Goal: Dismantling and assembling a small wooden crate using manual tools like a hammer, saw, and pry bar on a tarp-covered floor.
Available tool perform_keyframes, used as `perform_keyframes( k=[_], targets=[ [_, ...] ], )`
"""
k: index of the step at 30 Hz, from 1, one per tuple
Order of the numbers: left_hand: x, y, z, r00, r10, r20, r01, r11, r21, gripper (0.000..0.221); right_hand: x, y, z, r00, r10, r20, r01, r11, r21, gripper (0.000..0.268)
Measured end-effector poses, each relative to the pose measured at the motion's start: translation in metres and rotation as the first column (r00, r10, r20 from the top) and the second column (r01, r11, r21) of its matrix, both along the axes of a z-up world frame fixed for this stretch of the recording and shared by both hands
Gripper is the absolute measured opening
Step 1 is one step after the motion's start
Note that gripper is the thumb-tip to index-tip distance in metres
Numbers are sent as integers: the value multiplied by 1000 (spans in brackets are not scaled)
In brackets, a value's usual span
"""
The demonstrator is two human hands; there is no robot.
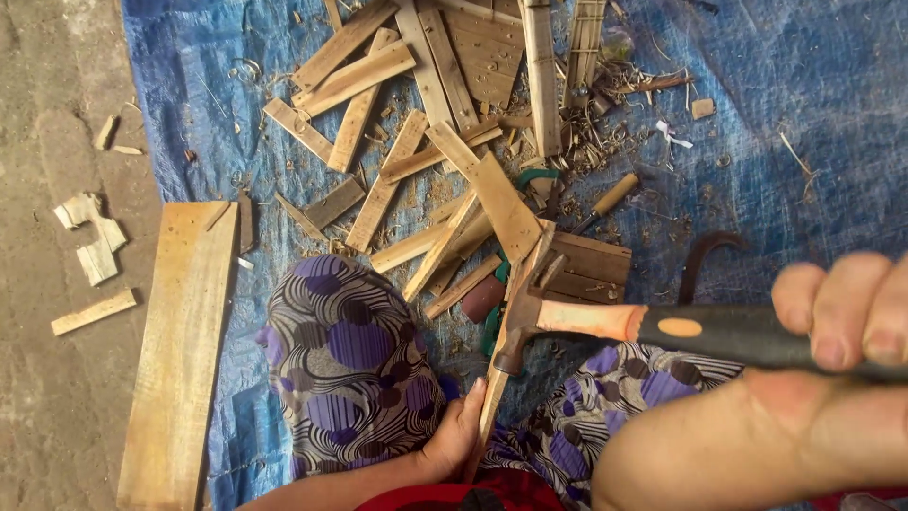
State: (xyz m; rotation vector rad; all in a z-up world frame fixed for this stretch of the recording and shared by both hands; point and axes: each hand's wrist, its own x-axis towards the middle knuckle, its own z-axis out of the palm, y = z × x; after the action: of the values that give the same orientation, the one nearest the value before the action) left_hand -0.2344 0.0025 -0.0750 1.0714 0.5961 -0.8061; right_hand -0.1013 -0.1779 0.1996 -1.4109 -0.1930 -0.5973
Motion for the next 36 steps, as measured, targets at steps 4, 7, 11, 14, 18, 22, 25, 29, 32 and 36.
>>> perform_keyframes(
  k=[4, 7, 11, 14, 18, 22, 25, 29, 32, 36],
  targets=[
    [-11, -6, -8, 999, 45, -19, -46, 999, -3, 68, -21, -59, -31, 998, 62, -4, -62, 998, -3, 30],
    [-8, -5, -7, 1000, -9, -19, 10, 999, 53, 72, -30, -76, -45, 988, 145, 48, -146, 989, 32, 23],
    [-13, -5, -13, 998, 62, 12, -62, 998, 20, 65, -46, -95, -60, 984, 156, 89, -159, 987, 31, 24],
    [-1, -6, 3, 1000, 25, -1, -25, 998, 50, 65, -53, -99, -61, 971, 200, 131, -207, 978, 41, 20],
    [32, -3, 18, 993, 116, 17, -116, 993, -16, 70, -76, -98, -66, 961, 225, 159, -234, 971, 42, 13],
    [21, 3, 16, 996, 76, 57, -78, 996, 43, 68, -86, -96, -65, 945, 258, 201, -270, 962, 31, 9],
    [22, 9, 18, 986, 165, 30, -167, 982, 87, 64, -102, -94, -68, 934, 287, 212, -301, 953, 33, 8],
    [39, 16, 51, 963, 109, 248, -150, 977, 154, 60, -122, -118, -82, 954, 248, 170, -259, 965, 47, 7],
    [50, 10, 56, 954, 85, 286, -163, 951, 262, 56, -137, -150, -102, 977, 157, 144, -176, 976, 126, 19],
    [89, 9, 81, 844, -144, 517, -231, 772, 593, 62, -132, -164, -95, 974, 144, 176, -147, 989, 6, 22]
  ],
)
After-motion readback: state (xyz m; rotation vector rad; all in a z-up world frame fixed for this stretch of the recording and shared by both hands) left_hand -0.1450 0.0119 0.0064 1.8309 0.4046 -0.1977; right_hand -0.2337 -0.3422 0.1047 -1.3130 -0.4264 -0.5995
